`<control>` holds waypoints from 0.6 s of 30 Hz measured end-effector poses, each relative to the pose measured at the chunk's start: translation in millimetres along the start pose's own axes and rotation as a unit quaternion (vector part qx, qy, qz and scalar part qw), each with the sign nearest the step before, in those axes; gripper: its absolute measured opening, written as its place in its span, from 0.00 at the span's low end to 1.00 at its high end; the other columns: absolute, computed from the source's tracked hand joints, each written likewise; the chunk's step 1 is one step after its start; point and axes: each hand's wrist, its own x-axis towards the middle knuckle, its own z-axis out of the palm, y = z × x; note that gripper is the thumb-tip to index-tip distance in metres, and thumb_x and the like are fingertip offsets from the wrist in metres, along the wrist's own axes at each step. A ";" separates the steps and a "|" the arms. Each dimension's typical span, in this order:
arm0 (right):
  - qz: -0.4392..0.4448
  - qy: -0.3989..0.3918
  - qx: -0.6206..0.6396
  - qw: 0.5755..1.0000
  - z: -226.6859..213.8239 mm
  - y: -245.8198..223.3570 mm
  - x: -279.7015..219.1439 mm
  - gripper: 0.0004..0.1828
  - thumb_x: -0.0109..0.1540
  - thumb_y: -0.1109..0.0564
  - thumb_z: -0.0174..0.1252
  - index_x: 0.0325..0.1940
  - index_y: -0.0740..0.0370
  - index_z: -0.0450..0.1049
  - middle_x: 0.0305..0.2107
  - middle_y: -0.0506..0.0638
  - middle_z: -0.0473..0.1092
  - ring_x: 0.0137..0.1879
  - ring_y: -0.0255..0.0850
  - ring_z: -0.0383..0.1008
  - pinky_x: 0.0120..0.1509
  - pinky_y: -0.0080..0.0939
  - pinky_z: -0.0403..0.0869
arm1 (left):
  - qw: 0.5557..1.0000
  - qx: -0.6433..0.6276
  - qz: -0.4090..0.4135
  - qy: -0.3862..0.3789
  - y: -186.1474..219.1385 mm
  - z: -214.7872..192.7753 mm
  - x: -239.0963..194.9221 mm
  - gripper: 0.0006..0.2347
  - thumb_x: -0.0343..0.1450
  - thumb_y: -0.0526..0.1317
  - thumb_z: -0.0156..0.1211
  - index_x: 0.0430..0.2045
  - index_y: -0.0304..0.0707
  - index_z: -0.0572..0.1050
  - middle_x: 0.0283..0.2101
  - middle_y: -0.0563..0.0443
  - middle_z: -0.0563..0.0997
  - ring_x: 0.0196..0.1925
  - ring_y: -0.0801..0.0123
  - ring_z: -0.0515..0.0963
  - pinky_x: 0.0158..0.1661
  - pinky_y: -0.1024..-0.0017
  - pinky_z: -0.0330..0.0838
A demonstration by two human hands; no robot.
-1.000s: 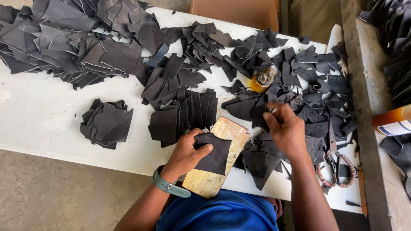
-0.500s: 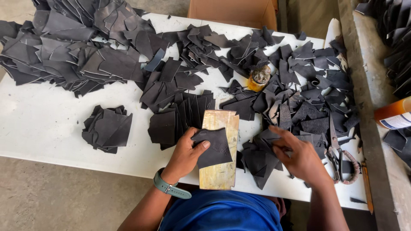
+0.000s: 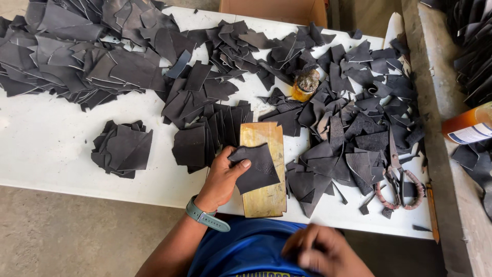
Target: The person uses shears to cut black rubber pieces on a white table. They repeatedly pick up a piece, align it against a wooden template, trim the edges, and place the finished piece into a growing stack. The person also handles loose scraps and adjusts the template during the process.
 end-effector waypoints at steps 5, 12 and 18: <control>-0.036 0.268 -0.062 0.961 -57.0 46.3 48.6 0.17 0.64 0.71 0.64 0.36 0.60 0.62 0.32 0.48 0.66 0.43 0.35 0.75 0.48 0.35 0.76 | 1.000 0.017 0.011 -0.016 4.7 10.2 -1.4 0.09 0.72 0.32 0.63 0.43 0.29 0.74 0.41 0.51 0.81 0.42 0.76 0.78 0.45 0.75 0.75; 0.056 0.187 -0.101 0.976 -61.9 6.5 66.6 0.19 0.58 0.72 0.62 0.52 0.64 0.73 0.57 0.58 0.74 0.55 0.35 0.75 0.53 0.34 0.77 | 1.000 0.005 0.007 -0.026 0.7 6.1 0.9 0.09 0.72 0.32 0.63 0.44 0.29 0.74 0.43 0.50 0.81 0.44 0.76 0.78 0.47 0.75 0.75; 0.023 0.243 -0.162 0.956 -66.4 11.1 74.3 0.17 0.59 0.69 0.63 0.48 0.61 0.65 0.41 0.48 0.70 0.48 0.29 0.73 0.50 0.29 0.74 | 0.999 0.020 0.000 -0.039 -3.4 9.1 -0.4 0.10 0.72 0.33 0.63 0.45 0.30 0.74 0.43 0.50 0.82 0.45 0.76 0.78 0.49 0.75 0.74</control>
